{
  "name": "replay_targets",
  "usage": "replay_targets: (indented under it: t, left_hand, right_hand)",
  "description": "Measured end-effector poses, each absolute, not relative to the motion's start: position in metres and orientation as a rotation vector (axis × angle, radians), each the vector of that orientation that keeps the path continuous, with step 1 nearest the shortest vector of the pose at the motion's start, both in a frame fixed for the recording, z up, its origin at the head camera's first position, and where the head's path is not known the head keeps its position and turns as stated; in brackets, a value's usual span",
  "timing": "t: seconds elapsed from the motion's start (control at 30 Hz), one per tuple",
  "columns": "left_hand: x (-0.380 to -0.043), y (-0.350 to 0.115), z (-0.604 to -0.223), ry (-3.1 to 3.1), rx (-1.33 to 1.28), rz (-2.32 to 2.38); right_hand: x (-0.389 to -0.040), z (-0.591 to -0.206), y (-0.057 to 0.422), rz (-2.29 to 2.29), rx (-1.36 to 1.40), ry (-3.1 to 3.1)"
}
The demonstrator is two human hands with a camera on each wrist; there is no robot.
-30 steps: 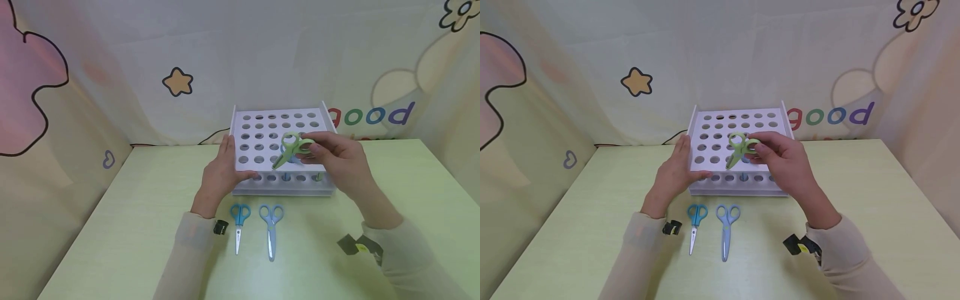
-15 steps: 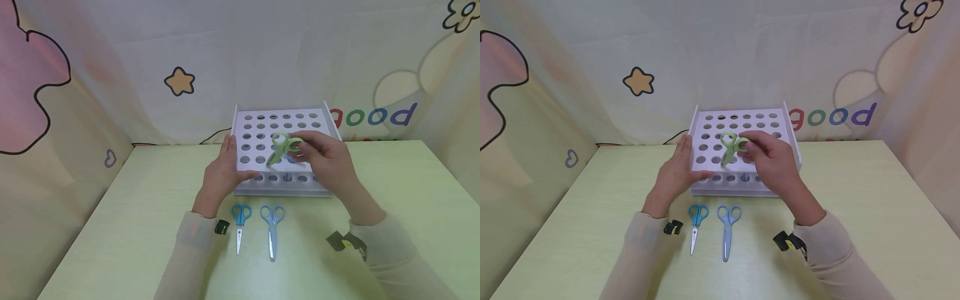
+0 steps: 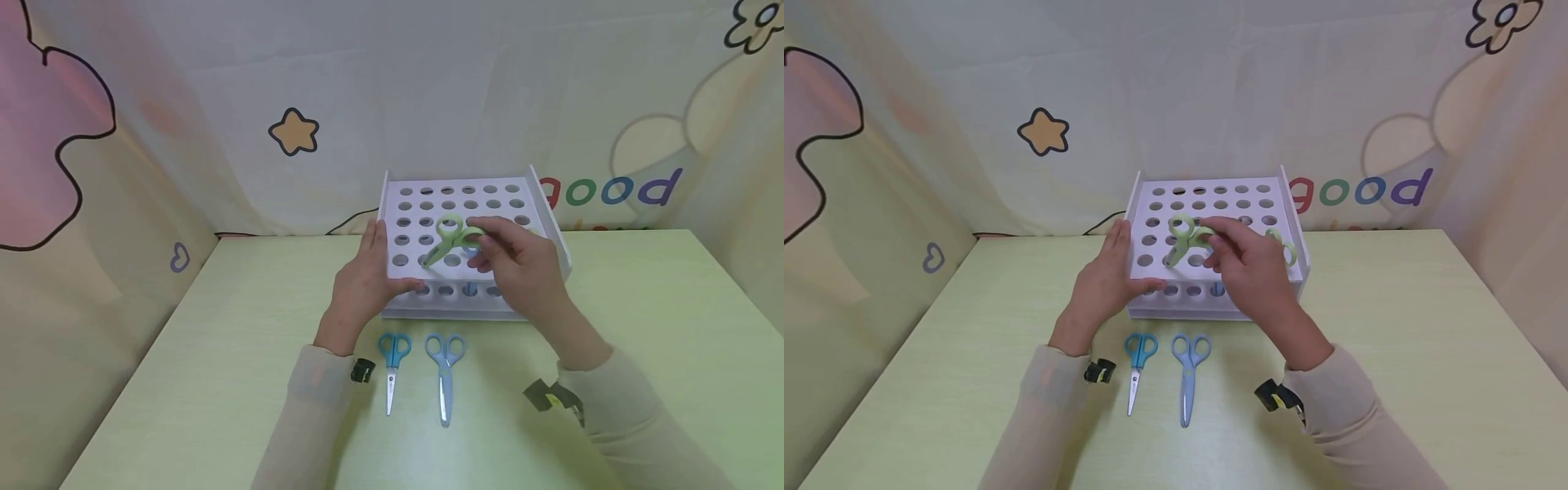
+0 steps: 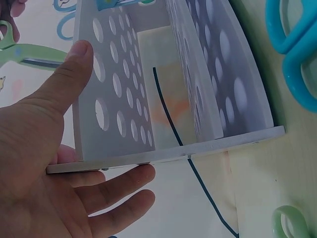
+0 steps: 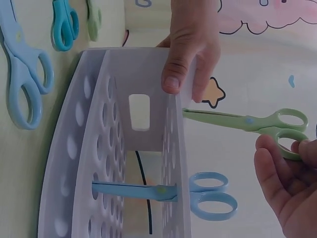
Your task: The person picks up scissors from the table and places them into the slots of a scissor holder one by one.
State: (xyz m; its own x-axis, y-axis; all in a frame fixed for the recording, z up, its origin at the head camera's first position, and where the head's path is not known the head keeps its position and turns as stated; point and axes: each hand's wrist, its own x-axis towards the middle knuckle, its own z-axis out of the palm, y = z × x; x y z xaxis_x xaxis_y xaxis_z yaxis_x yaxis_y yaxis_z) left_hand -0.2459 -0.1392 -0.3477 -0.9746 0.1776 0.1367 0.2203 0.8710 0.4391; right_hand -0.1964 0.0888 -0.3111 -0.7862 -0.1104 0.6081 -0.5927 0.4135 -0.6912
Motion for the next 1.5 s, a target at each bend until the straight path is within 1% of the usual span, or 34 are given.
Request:
replay_targets:
  t: [0.27,0.6,1.17,1.5]
  left_hand:
    - [-0.246,-0.141,-0.349,-2.948,-0.301,-0.689]
    - [-0.244,-0.143,-0.348,-2.958,-0.294,-0.673]
    - [-0.244,-0.143,-0.347,-2.942,-0.319,-0.674]
    - [-0.246,-0.141,-0.347,-2.938,-0.349,-0.667]
  right_hand:
    - [-0.199,-0.314,0.081,1.280,0.627,-2.162]
    - [-0.204,-0.328,0.070,1.245,0.616,-2.271]
    - [-0.215,-0.334,0.061,0.983,0.696,-2.352]
    - [-0.217,-0.334,0.057,0.790,0.618,-2.527]
